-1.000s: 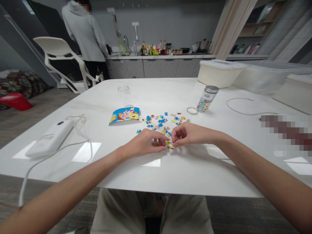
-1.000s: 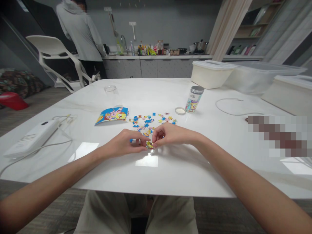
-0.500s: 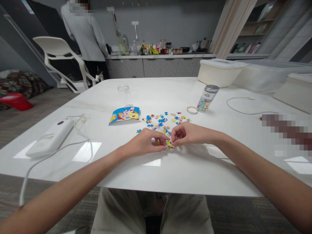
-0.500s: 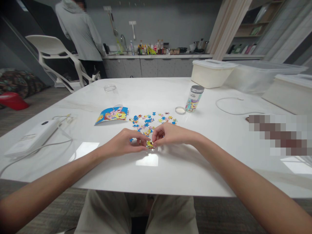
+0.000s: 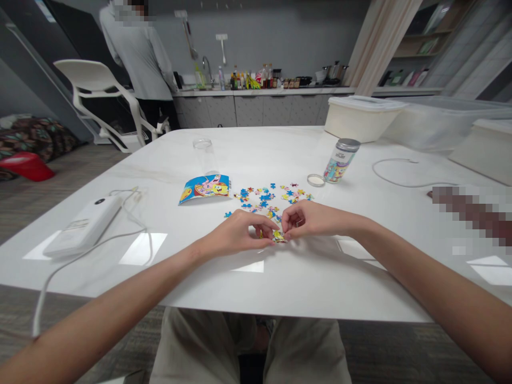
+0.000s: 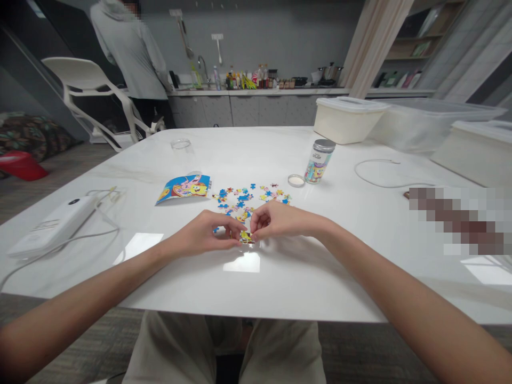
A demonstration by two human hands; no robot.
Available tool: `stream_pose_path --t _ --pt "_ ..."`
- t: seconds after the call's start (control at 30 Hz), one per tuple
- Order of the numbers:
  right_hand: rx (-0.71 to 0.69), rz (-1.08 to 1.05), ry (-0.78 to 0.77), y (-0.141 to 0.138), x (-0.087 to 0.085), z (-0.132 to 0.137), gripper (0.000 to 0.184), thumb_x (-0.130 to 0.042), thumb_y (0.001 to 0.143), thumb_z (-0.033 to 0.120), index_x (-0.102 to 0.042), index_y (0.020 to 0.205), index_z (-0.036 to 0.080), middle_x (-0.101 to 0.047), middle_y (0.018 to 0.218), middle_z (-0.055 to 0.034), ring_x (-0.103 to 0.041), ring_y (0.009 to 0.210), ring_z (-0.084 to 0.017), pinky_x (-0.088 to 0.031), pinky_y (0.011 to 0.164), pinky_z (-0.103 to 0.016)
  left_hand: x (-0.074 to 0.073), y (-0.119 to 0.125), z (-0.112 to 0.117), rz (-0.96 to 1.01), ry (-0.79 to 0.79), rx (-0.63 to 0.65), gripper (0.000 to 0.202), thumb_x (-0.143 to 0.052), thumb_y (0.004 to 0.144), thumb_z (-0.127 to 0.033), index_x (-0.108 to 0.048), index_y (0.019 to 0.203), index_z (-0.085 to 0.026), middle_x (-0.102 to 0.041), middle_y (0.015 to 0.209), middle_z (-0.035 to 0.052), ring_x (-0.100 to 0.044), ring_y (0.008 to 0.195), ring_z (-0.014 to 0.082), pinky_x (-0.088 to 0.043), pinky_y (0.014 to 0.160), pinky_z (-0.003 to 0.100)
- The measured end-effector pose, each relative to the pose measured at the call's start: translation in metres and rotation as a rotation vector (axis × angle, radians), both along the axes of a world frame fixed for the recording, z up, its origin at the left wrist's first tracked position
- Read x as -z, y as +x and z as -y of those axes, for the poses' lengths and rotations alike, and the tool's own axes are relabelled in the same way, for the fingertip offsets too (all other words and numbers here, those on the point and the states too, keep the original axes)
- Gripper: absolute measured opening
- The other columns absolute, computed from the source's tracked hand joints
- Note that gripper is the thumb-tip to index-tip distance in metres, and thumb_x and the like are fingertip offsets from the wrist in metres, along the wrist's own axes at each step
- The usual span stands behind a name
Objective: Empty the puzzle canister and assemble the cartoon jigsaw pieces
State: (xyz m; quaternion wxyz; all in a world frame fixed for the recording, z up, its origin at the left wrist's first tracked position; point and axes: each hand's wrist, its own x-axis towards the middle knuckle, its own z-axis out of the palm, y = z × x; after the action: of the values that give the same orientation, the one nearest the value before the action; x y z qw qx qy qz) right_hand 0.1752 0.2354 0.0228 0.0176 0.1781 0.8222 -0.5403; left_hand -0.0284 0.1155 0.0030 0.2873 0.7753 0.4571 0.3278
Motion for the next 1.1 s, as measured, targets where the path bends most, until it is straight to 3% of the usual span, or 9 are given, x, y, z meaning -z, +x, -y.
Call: stream_pose_path --t 0.53,0.77,0.93,1.1 --pt "0.077 0.042 0.092 -0.003 -0.007 0.009 0.009 -0.067 0.071 0.026 -0.065 0.073 0.018 -0.065 0.069 0.0002 -0.057 0.064 -0.012 -0.041 0.058 -0.024 0.002 0.001 0.000 0.060 -0.076 -0.007 0.021 -0.071 0.083 -0.026 -0.069 0.102 -0.017 -0.073 0.081 0.0011 -0.067 0.072 0.0105 -0.052 0.069 0.022" --pt "0.008 0.077 0.071 -0.005 0.007 0.007 0.013 -0.070 0.070 0.028 -0.067 0.077 0.018 -0.066 0.069 0.0004 -0.058 0.064 -0.012 -0.042 0.057 -0.023 -0.003 0.006 0.002 0.007 -0.199 0.017 0.013 -0.075 0.078 -0.021 -0.071 0.088 -0.016 -0.069 0.071 -0.0018 -0.059 0.061 0.0075 -0.046 0.058 0.018" --pt "0.004 0.072 0.123 -0.004 0.010 0.010 0.012 -0.070 0.070 0.028 -0.068 0.077 0.018 -0.068 0.069 -0.0002 -0.060 0.064 -0.013 -0.045 0.058 -0.023 -0.003 0.007 0.003 -0.089 -0.077 0.061 0.011 -0.077 0.077 -0.022 -0.072 0.086 -0.017 -0.070 0.076 -0.0012 -0.060 0.065 0.0080 -0.044 0.060 0.018" --pt "0.013 0.090 0.254 -0.004 0.003 0.020 0.007 -0.067 0.069 0.022 -0.070 0.074 0.018 -0.068 0.067 -0.0001 -0.059 0.061 -0.012 -0.043 0.056 -0.023 -0.001 0.005 0.002 -0.187 0.023 0.131 0.015 -0.077 0.080 -0.024 -0.075 0.094 -0.021 -0.069 0.087 0.0008 -0.063 0.077 0.0106 -0.046 0.071 0.021"
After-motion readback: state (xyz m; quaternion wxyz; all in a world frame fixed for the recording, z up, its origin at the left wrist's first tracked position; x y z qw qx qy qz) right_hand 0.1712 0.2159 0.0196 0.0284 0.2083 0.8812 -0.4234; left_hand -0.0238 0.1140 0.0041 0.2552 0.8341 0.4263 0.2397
